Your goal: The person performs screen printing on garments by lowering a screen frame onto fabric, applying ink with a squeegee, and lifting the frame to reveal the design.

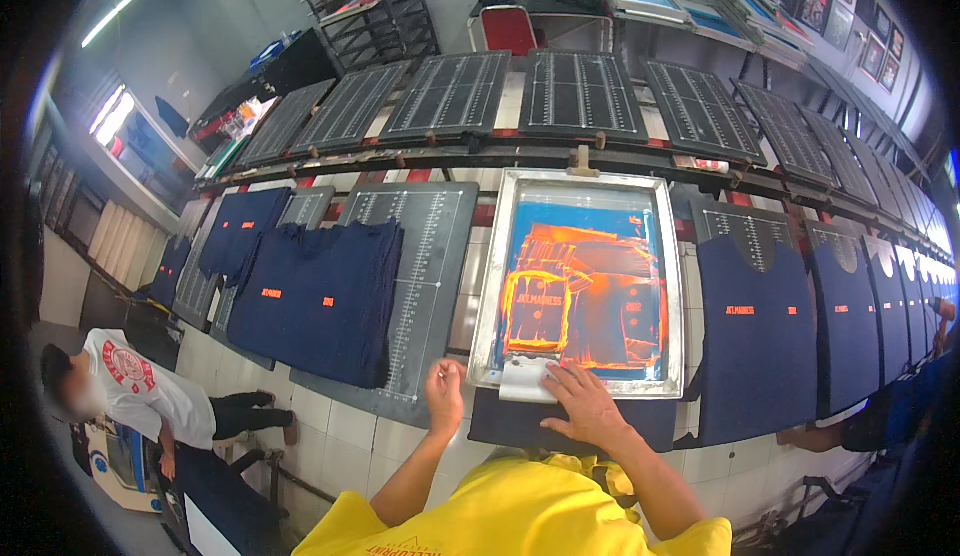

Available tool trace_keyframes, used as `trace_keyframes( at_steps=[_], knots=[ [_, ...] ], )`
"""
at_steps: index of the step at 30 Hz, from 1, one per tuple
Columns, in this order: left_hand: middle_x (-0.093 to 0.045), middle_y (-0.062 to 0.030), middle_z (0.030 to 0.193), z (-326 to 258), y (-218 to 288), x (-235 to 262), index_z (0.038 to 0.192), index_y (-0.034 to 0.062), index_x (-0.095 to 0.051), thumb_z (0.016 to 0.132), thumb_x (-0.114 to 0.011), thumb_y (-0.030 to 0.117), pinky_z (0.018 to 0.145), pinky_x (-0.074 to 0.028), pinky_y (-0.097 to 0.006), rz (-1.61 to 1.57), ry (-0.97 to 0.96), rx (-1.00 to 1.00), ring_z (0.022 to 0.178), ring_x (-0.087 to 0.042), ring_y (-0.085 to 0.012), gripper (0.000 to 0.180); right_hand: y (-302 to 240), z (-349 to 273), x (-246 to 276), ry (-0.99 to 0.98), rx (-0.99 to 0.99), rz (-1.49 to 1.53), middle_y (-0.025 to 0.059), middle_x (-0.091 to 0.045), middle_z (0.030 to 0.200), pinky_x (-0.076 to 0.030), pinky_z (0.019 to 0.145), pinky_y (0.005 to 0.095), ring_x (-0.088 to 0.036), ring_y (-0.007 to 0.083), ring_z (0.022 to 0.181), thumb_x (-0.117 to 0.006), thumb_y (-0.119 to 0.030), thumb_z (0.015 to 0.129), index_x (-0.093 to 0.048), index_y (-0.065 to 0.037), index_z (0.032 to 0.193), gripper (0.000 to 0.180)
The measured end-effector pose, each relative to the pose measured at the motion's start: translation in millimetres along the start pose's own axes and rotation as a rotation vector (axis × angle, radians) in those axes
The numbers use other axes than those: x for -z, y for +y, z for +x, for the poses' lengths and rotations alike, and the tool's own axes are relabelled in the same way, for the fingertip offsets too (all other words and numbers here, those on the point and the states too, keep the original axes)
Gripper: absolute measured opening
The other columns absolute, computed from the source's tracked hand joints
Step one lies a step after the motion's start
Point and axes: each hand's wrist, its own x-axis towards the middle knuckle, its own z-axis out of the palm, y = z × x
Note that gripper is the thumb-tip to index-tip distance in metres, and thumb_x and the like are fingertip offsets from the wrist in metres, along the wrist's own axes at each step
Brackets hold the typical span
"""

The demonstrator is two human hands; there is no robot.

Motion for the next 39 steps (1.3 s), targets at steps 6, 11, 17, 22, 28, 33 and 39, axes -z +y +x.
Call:
trace_keyframes(
  at_steps=[6,11,17,22,28,33,39],
  knots=[
    [-0.059,-0.0039,0.078,-61,-13,-9,0.098,0.0030,-0.061,0.107,-0.044,0.025,0.050,-0.042,-0.023,-0.224,-0.379,0.370,0.055,-0.051,-0.0083,0.030,-7,29,11,-0.085,0.089,-0.229,0.0063,-0.060,0.128,-0.044,0.100,0.0423,-0.055,0.0259,0.118,-0.073,-0.020,0.076,-0.053,-0.011,0.135,0.064],
    [-0.061,-0.0057,0.081,-65,-2,-44,0.113,0.0026,-0.059,0.109,-0.037,0.033,0.046,-0.038,-0.023,-0.397,-0.661,0.704,0.053,-0.049,-0.0089,0.038,2,54,4,0.094,0.052,-0.207,0.0066,-0.063,0.109,-0.045,0.082,0.0408,-0.059,0.0254,0.099,-0.077,-0.018,0.068,-0.061,-0.010,0.112,0.047],
    [-0.061,-0.0045,0.079,-49,0,-67,0.115,-0.0005,-0.059,0.111,-0.033,0.034,0.045,-0.031,-0.023,-0.403,-0.614,0.769,0.052,-0.044,-0.0084,0.044,30,76,-2,0.224,0.034,-0.133,0.0031,-0.065,0.106,-0.045,0.080,0.0407,-0.059,0.0248,0.097,-0.080,-0.011,0.064,-0.063,-0.012,0.102,0.042],
    [-0.050,0.0006,0.071,-48,5,-68,0.103,0.0011,-0.058,0.111,-0.036,0.032,0.046,-0.029,-0.023,-0.408,-0.548,0.854,0.054,-0.038,-0.0072,0.039,68,124,5,0.310,0.034,-0.174,0.0020,-0.066,0.107,-0.046,0.086,0.0422,-0.059,0.0255,0.099,-0.082,-0.014,0.066,-0.064,-0.012,0.101,0.039],
    [-0.046,0.0010,0.072,-47,13,-66,0.101,0.0009,-0.057,0.111,-0.037,0.032,0.047,-0.027,-0.023,-0.398,-0.540,0.891,0.055,-0.035,-0.0072,0.038,93,155,-8,0.370,0.024,-0.215,0.0045,-0.067,0.101,-0.046,0.087,0.0437,-0.060,0.0261,0.100,-0.085,-0.028,0.064,-0.067,-0.011,0.098,0.042],
    [-0.047,0.0009,0.074,-46,9,-61,0.104,0.0000,-0.058,0.111,-0.036,0.032,0.048,-0.028,-0.023,-0.374,-0.624,0.833,0.056,-0.036,-0.0072,0.039,110,178,6,0.233,-0.057,-0.094,0.0105,-0.069,0.087,-0.050,0.082,0.0455,-0.066,0.0305,0.088,-0.086,-0.025,0.067,-0.070,-0.008,0.095,0.036],
    [-0.056,-0.0019,0.080,-31,3,-51,0.126,-0.0037,-0.057,0.111,-0.038,0.031,0.050,-0.032,-0.020,-0.455,-0.794,0.882,0.056,-0.040,-0.0055,0.043,138,222,55,-0.301,-0.388,0.333,0.0187,-0.073,0.096,-0.056,0.080,0.0442,-0.070,0.0342,0.089,-0.081,-0.038,0.069,-0.071,-0.006,0.110,0.053]
  ],
)
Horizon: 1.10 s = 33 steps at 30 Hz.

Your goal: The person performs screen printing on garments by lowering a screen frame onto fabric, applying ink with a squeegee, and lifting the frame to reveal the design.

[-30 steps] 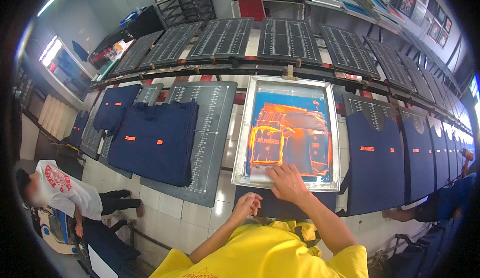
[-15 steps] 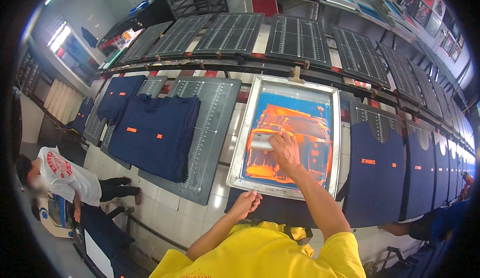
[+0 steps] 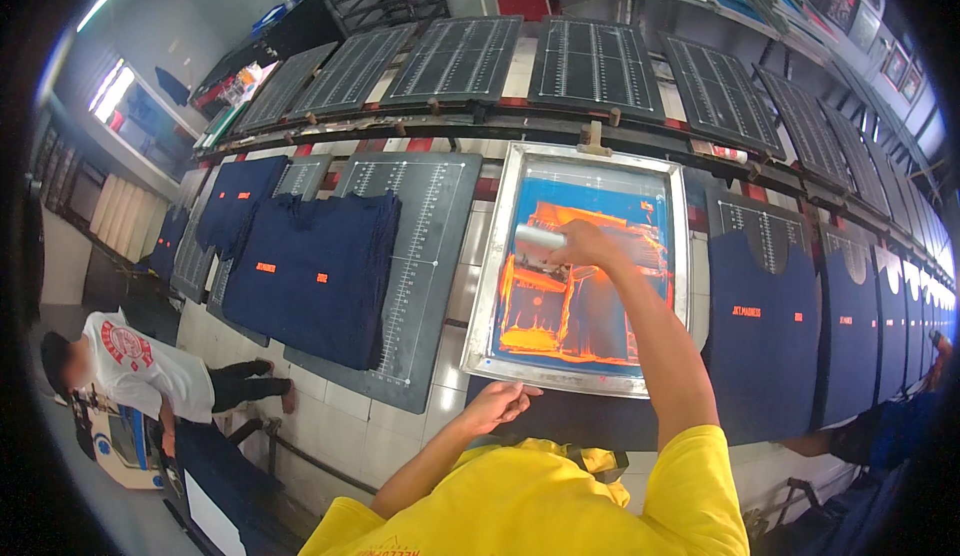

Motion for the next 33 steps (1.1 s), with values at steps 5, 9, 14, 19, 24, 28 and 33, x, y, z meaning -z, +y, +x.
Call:
trace_keyframes(
  at_steps=[5,9,14,19,24,28,33],
  knots=[
    [-0.060,-0.0031,0.083,-5,0,0,0.127,-0.0025,-0.058,0.110,-0.041,0.031,0.049,-0.034,-0.020,0.094,-0.073,-0.045,0.055,-0.043,-0.0052,0.041,-6,-74,-66,0.259,0.136,-0.299,0.0123,-0.070,0.095,-0.053,0.079,0.0456,-0.067,0.0312,0.092,-0.085,-0.030,0.071,-0.068,-0.007,0.108,0.046],
    [-0.064,-0.0044,0.087,-16,11,4,0.125,-0.0005,-0.058,0.106,-0.050,0.033,0.051,-0.039,-0.022,0.405,0.148,-0.183,0.056,-0.049,-0.0066,0.039,-27,-128,-131,0.575,0.301,-0.393,0.0056,-0.065,0.096,-0.050,0.077,0.0415,-0.061,0.0276,0.092,-0.077,-0.009,0.069,-0.065,-0.010,0.101,0.034],
    [-0.066,-0.0128,0.113,-18,60,14,0.130,0.0028,-0.056,0.103,-0.049,0.021,0.097,-0.043,-0.041,0.976,0.637,-1.123,0.107,-0.063,-0.0263,0.033,-40,-139,-138,0.631,0.322,-0.333,0.0032,-0.062,0.102,-0.048,0.076,0.0396,-0.058,0.0261,0.096,-0.072,-0.003,0.064,-0.063,-0.009,0.101,0.039],
    [-0.059,-0.0109,0.135,-31,77,7,0.131,0.0048,-0.056,0.099,-0.050,0.013,0.109,-0.027,-0.050,1.333,0.364,-0.948,0.130,-0.052,-0.0256,0.034,-49,-171,-150,0.560,0.289,-0.329,0.0051,-0.063,0.102,-0.048,0.078,0.0405,-0.058,0.0265,0.094,-0.070,-0.003,0.065,-0.064,-0.008,0.102,0.038],
    [-0.060,-0.0108,0.133,-24,72,8,0.130,0.0066,-0.055,0.093,-0.054,0.006,0.098,-0.033,-0.048,1.500,0.381,-0.898,0.122,-0.057,-0.0240,0.037,-39,-159,-167,0.671,0.324,-0.393,0.0045,-0.064,0.100,-0.050,0.076,0.0399,-0.059,0.0257,0.092,-0.066,-0.004,0.070,-0.064,-0.009,0.096,0.027],
    [-0.063,-0.0117,0.127,34,119,23,0.129,0.0059,-0.055,0.094,-0.052,0.006,0.093,-0.034,-0.047,1.503,0.407,-1.008,0.114,-0.061,-0.0265,0.034,-10,-95,-135,0.688,0.272,-0.421,0.0043,-0.069,0.103,-0.052,0.074,0.0404,-0.061,0.0280,0.088,-0.073,-0.002,0.065,-0.068,-0.010,0.100,0.037],
    [-0.068,-0.0120,0.116,85,189,25,0.126,0.0059,-0.055,0.100,-0.048,0.009,0.091,-0.034,-0.047,1.423,0.376,-1.007,0.102,-0.064,-0.0300,0.028,-1,-37,-84,0.750,0.272,-0.338,0.0064,-0.069,0.092,-0.053,0.077,0.0423,-0.063,0.0298,0.088,-0.079,-0.006,0.066,-0.069,-0.010,0.097,0.034]
  ],
)
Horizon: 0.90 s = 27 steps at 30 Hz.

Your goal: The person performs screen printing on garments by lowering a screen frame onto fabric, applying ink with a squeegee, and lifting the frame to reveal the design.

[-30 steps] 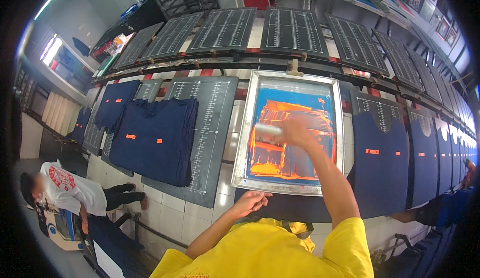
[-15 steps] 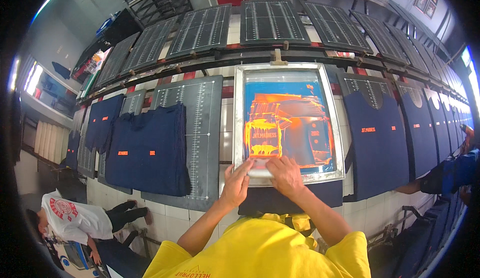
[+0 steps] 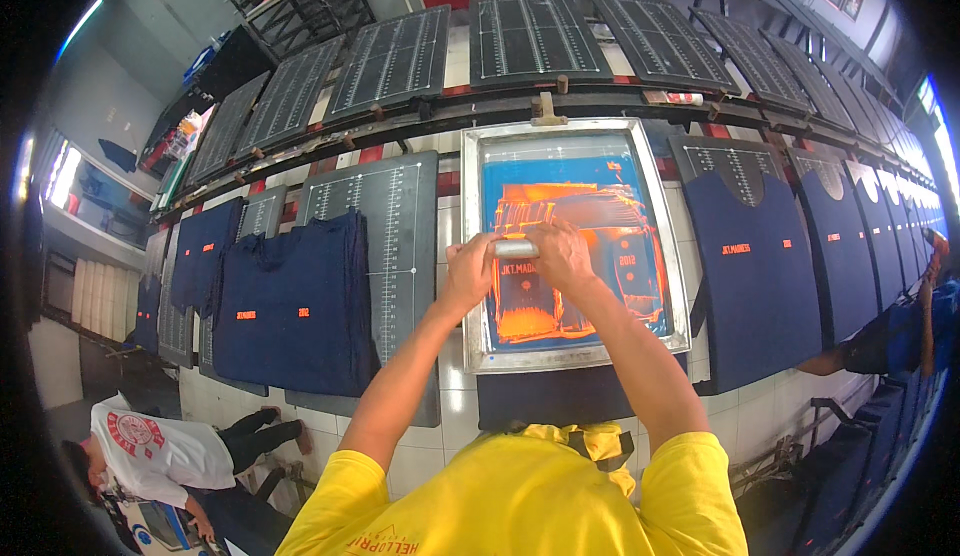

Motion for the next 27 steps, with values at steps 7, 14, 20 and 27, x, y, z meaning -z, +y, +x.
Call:
trace_keyframes(
  at_steps=[7,14,20,27],
  knots=[
    [-0.064,-0.0111,0.125,-102,56,12,0.126,0.0070,-0.055,0.092,-0.056,0.006,0.093,-0.033,-0.049,0.034,-0.019,-0.014,0.109,-0.064,-0.0270,0.033,-60,-88,41,-0.013,0.053,0.031,0.0049,-0.066,0.094,-0.045,0.070,0.0404,-0.058,0.0260,0.084,-0.067,-0.004,0.068,-0.066,-0.011,0.095,0.028],
    [-0.062,-0.0102,0.129,-131,64,0,0.122,0.0072,-0.056,0.087,-0.059,0.003,0.093,-0.033,-0.047,0.065,0.004,-0.002,0.120,-0.060,-0.0236,0.035,-68,-107,31,-0.030,0.049,-0.022,0.0030,-0.065,0.101,-0.045,0.069,0.0388,-0.058,0.0245,0.088,-0.065,-0.004,0.068,-0.065,-0.012,0.093,0.026],
    [-0.068,-0.0133,0.118,-25,12,-4,0.121,0.0061,-0.059,0.098,-0.050,0.010,0.091,-0.034,-0.045,0.067,0.045,-0.032,0.103,-0.064,-0.0281,0.025,-9,-19,5,0.007,0.021,-0.032,0.0063,-0.068,0.092,-0.051,0.077,0.0410,-0.062,0.0290,0.088,-0.074,-0.004,0.064,-0.071,-0.010,0.093,0.030],
    [-0.070,-0.0103,0.114,-8,29,23,0.120,0.0082,-0.062,0.105,-0.042,0.020,0.092,-0.034,-0.044,-0.006,0.081,-0.035,0.101,-0.064,-0.0288,0.028,-17,3,47,-0.017,0.036,0.029,0.0057,-0.067,0.086,-0.049,0.078,0.0438,-0.061,0.0289,0.086,-0.069,-0.003,0.072,-0.071,-0.011,0.089,0.019]
  ],
)
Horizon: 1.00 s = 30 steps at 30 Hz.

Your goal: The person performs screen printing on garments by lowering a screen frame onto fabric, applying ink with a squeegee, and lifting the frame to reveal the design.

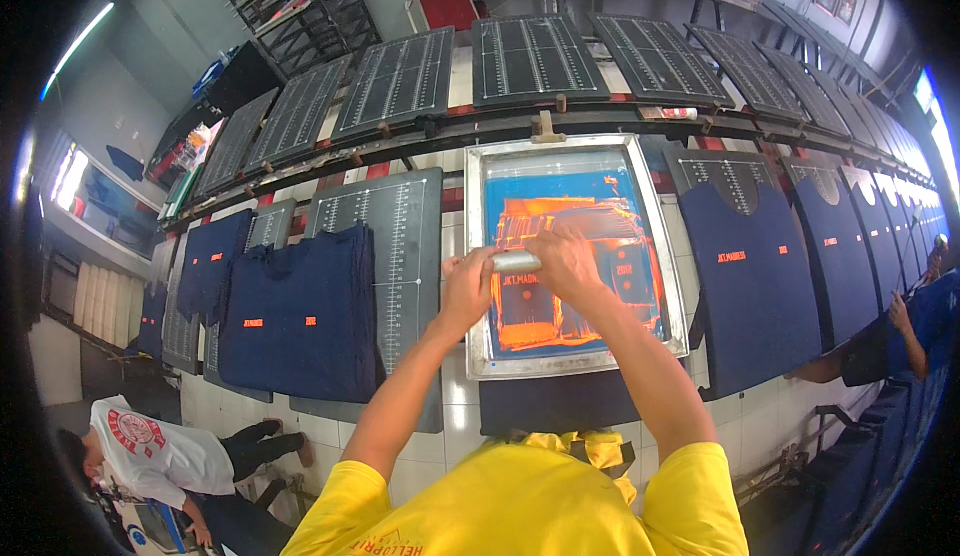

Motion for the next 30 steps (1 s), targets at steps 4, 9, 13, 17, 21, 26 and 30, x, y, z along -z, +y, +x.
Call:
trace_keyframes(
  at_steps=[4,9,13,17,21,26,30],
  knots=[
    [-0.067,-0.0108,0.119,-63,29,7,0.122,0.0057,-0.059,0.096,-0.056,0.011,0.094,-0.034,-0.047,0.045,0.016,-0.065,0.109,-0.063,-0.0272,0.027,-39,-59,7,0.072,0.044,0.005,0.0036,-0.066,0.087,-0.047,0.078,0.0422,-0.060,0.0278,0.086,-0.070,-0.004,0.069,-0.069,-0.011,0.093,0.025],
    [-0.064,-0.0078,0.128,-137,51,-7,0.123,0.0073,-0.059,0.089,-0.063,0.007,0.098,-0.033,-0.046,0.057,-0.058,-0.022,0.120,-0.059,-0.0231,0.034,-70,-129,0,-0.049,0.010,-0.075,0.0018,-0.063,0.101,-0.047,0.086,0.0434,-0.059,0.0258,0.097,-0.072,-0.006,0.069,-0.065,-0.012,0.102,0.034],
    [-0.061,-0.0052,0.133,-170,49,-22,0.124,0.0086,-0.059,0.088,-0.064,0.007,0.099,-0.032,-0.046,0.091,-0.063,-0.042,0.129,-0.054,-0.0193,0.036,-77,-159,-4,-0.155,0.013,-0.039,0.0033,-0.058,0.119,-0.044,0.096,0.0437,-0.054,0.0264,0.112,-0.079,-0.023,0.071,-0.059,-0.011,0.117,0.051],
    [-0.059,-0.0062,0.138,-181,48,-28,0.125,0.0076,-0.059,0.087,-0.064,0.010,0.102,-0.030,-0.046,0.126,-0.111,-0.065,0.134,-0.051,-0.0189,0.038,-82,-175,-2,-0.173,0.000,-0.043,0.0070,-0.056,0.132,-0.042,0.099,0.0444,-0.051,0.0291,0.120,-0.076,-0.041,0.078,-0.056,-0.010,0.127,0.061],
    [-0.060,-0.0113,0.136,-181,44,-24,0.126,0.0050,-0.058,0.095,-0.055,0.011,0.105,-0.031,-0.044,0.011,-0.079,-0.056,0.131,-0.053,-0.0265,0.032,-76,-181,5,-0.058,0.009,0.067,0.0113,-0.058,0.132,-0.042,0.100,0.0471,-0.053,0.0311,0.121,-0.073,-0.042,0.085,-0.059,-0.008,0.126,0.055],
    [-0.059,-0.0186,0.136,-166,4,-26,0.134,-0.0005,-0.055,0.099,-0.051,0.013,0.112,-0.034,-0.041,-0.196,0.224,0.217,0.130,-0.052,-0.0331,0.037,-7,-177,30,0.173,-0.214,0.115,0.0160,-0.060,0.126,-0.046,0.096,0.0469,-0.057,0.0336,0.117,-0.069,-0.028,0.090,-0.062,-0.006,0.123,0.040],
    [-0.058,-0.0189,0.137,-144,-41,-29,0.137,-0.0057,-0.052,0.105,-0.046,0.023,0.112,-0.036,-0.038,-0.387,0.223,0.514,0.128,-0.053,-0.0286,0.043,53,-188,46,0.455,-0.521,-0.196,0.0197,-0.063,0.114,-0.049,0.089,0.0465,-0.060,0.0366,0.108,-0.066,-0.024,0.092,-0.064,-0.001,0.115,0.032]
  ],
)
